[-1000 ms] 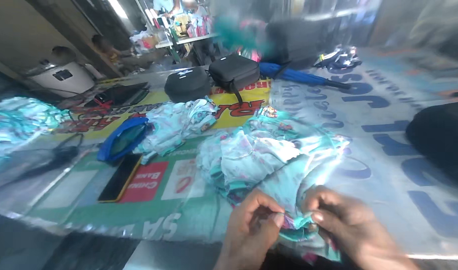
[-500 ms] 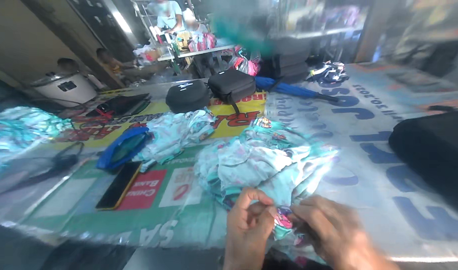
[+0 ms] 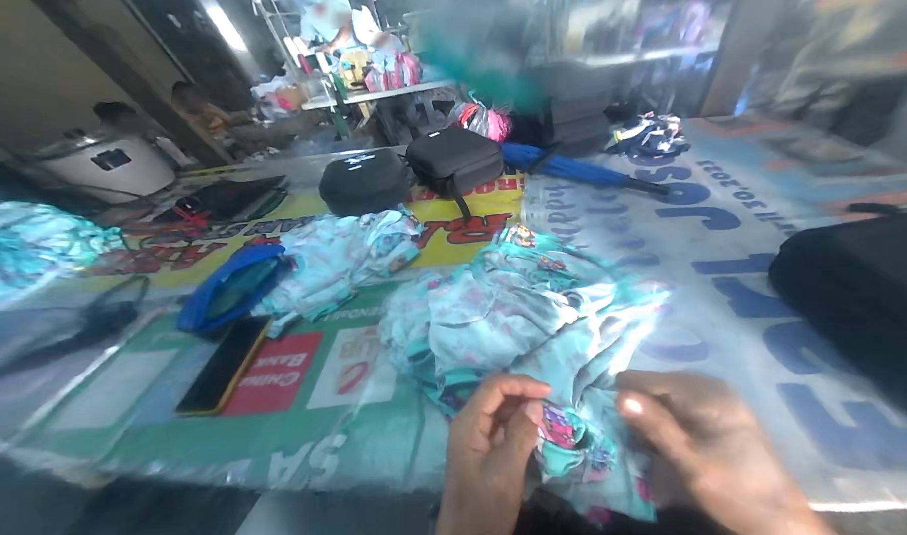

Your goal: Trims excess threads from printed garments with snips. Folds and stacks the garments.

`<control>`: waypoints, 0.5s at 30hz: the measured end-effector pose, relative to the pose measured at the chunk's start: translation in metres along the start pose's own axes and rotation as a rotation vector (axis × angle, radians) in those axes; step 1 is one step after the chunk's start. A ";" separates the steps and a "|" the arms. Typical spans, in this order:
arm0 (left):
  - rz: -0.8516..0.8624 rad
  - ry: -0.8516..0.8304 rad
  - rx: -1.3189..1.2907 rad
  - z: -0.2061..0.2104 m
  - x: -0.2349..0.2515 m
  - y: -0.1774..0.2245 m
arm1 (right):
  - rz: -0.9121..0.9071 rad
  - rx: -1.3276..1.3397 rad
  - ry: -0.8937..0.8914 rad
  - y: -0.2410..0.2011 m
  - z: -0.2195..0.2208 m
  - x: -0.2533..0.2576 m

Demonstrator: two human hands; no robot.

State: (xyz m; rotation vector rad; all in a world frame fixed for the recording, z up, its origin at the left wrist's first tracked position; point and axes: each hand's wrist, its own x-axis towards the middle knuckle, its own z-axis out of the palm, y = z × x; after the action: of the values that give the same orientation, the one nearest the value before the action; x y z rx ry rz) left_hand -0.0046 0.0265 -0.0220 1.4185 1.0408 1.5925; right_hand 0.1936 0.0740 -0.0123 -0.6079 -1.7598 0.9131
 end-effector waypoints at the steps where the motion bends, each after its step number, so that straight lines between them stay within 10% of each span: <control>1: -0.021 0.017 -0.035 0.000 0.001 0.000 | -0.048 -0.071 -0.004 0.002 0.001 -0.001; 15: 0.031 -0.114 0.073 0.002 -0.001 -0.011 | -0.367 -0.984 -0.071 0.013 0.016 -0.012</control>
State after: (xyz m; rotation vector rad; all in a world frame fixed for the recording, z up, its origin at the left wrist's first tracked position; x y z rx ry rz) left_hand -0.0023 0.0299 -0.0323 1.5628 1.0234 1.4896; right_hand 0.1827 0.0676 -0.0330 -0.8145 -2.2424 -0.2473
